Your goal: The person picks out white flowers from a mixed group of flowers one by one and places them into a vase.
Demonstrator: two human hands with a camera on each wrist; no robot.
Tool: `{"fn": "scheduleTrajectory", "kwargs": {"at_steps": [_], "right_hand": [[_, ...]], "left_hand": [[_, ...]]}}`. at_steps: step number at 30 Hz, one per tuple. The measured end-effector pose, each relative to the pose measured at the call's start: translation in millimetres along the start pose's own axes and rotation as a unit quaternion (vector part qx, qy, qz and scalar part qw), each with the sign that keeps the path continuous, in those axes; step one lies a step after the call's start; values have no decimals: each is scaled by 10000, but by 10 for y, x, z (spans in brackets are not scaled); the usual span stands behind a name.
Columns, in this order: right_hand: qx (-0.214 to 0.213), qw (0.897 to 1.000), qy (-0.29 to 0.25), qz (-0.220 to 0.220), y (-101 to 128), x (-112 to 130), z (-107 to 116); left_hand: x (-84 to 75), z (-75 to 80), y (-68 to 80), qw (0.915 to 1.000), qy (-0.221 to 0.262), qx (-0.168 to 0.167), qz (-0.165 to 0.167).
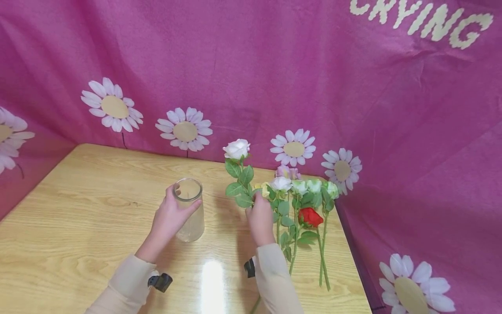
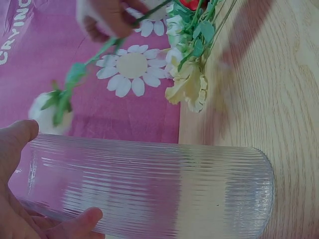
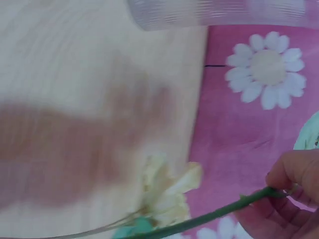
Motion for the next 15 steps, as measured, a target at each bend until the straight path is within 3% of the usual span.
{"fn": "scheduleTrajectory", "kwargs": {"at_steps": [15], "right_hand": [[-650, 9935, -920, 180, -217, 476, 508]], "left_hand": [[5, 7, -2, 9997, 82, -100, -186]]}}
Point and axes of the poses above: each hand's wrist, its own y-axis away from the middle knuckle, its own z-axis out of the back of the hand, x = y × z, the point moved 7 cm from there along -y, towards the middle knuckle, and after that the axes turned 11 degrees about y, right-handed, at the moved point
